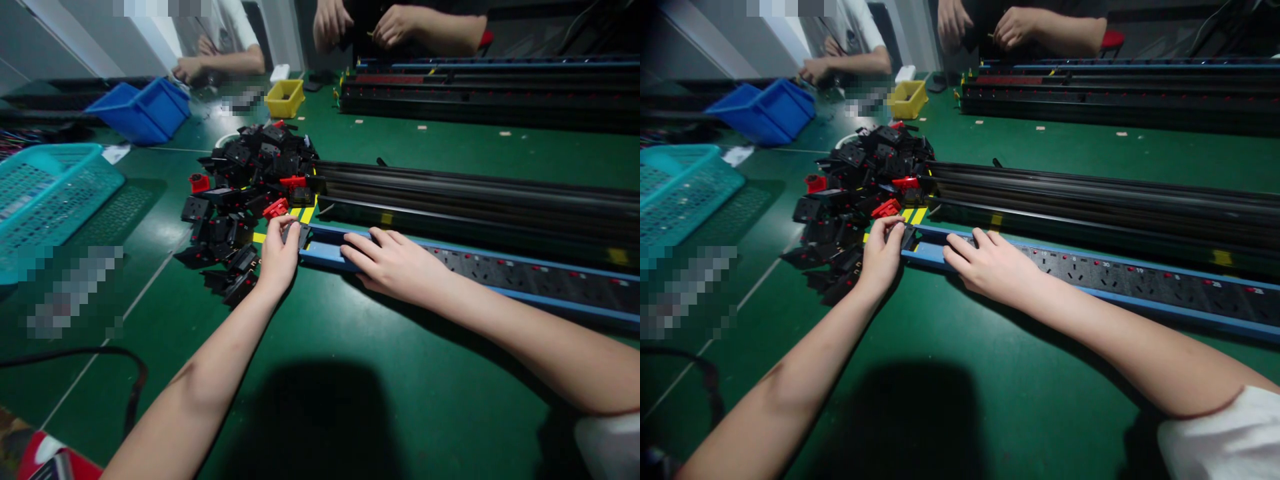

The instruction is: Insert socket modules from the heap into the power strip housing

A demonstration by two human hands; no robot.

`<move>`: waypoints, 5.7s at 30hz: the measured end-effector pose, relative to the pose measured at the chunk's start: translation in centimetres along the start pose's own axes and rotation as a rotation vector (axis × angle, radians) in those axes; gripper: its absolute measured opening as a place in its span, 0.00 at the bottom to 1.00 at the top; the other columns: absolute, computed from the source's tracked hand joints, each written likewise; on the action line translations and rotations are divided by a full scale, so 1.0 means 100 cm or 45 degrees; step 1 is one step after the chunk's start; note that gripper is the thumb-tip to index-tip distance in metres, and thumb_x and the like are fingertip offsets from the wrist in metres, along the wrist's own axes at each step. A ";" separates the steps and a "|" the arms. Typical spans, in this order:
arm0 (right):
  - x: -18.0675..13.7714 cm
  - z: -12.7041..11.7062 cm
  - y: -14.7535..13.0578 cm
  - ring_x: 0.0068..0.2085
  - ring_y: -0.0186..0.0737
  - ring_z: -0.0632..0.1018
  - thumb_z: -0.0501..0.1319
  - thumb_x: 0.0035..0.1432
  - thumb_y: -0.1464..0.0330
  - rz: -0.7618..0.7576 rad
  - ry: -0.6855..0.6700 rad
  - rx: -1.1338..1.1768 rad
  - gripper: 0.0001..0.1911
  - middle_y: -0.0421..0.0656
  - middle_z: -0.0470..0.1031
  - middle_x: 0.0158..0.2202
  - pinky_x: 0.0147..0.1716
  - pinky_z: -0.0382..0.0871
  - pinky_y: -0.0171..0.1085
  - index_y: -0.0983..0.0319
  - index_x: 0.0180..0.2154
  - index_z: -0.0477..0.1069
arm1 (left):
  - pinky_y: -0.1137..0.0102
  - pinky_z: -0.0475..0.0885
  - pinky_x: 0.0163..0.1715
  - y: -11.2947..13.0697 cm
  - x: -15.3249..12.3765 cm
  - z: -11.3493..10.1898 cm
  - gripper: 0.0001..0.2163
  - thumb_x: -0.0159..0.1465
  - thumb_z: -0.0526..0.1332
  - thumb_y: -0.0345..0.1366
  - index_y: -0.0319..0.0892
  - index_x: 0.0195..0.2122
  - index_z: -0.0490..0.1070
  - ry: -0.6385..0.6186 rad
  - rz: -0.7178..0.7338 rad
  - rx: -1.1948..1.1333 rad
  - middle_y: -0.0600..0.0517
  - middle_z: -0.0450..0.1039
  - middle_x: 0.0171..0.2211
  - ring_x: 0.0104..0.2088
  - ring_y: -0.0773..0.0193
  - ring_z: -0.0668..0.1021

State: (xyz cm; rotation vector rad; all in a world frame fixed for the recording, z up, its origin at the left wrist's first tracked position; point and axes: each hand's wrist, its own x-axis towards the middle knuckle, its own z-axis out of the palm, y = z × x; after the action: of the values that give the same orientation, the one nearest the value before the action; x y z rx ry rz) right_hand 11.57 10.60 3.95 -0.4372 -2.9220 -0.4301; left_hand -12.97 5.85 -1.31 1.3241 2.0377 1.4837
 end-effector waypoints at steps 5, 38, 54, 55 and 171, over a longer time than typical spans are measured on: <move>0.000 -0.001 0.000 0.53 0.58 0.74 0.57 0.67 0.67 0.002 -0.010 0.002 0.23 0.54 0.68 0.64 0.46 0.68 0.47 0.65 0.61 0.65 | 0.65 0.71 0.49 -0.001 -0.002 0.000 0.13 0.70 0.54 0.44 0.43 0.47 0.71 -0.010 -0.012 0.036 0.48 0.77 0.45 0.46 0.59 0.78; -0.003 -0.001 0.001 0.54 0.57 0.75 0.60 0.63 0.62 0.176 0.003 0.094 0.35 0.65 0.63 0.65 0.48 0.69 0.47 0.74 0.66 0.57 | 0.56 0.68 0.60 0.005 -0.010 -0.001 0.23 0.72 0.50 0.49 0.42 0.55 0.76 -0.147 0.062 0.141 0.43 0.78 0.53 0.55 0.52 0.77; 0.000 -0.003 0.000 0.48 0.56 0.77 0.58 0.64 0.59 0.256 -0.086 0.090 0.38 0.64 0.71 0.58 0.44 0.69 0.46 0.79 0.65 0.56 | 0.52 0.69 0.59 0.006 -0.010 -0.006 0.22 0.68 0.57 0.49 0.44 0.57 0.74 -0.206 0.106 0.215 0.42 0.79 0.51 0.54 0.49 0.77; 0.000 -0.003 -0.001 0.48 0.56 0.77 0.57 0.64 0.59 0.255 -0.091 0.087 0.38 0.65 0.71 0.59 0.44 0.69 0.46 0.79 0.65 0.56 | 0.52 0.69 0.60 0.007 -0.010 -0.006 0.22 0.68 0.57 0.49 0.43 0.58 0.74 -0.205 0.104 0.214 0.42 0.78 0.52 0.54 0.49 0.77; 0.001 -0.004 -0.002 0.49 0.57 0.76 0.55 0.66 0.59 0.267 -0.145 0.080 0.38 0.65 0.70 0.59 0.45 0.68 0.47 0.80 0.67 0.54 | 0.63 0.71 0.43 0.025 -0.026 -0.002 0.35 0.55 0.62 0.64 0.41 0.53 0.69 -0.368 0.717 0.852 0.41 0.79 0.41 0.42 0.49 0.81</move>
State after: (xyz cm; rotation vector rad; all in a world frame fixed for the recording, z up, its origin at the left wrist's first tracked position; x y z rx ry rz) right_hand 11.51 10.31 4.30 -0.7730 -2.9446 -0.2925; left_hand -10.43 3.72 0.24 2.3627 2.1385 0.6813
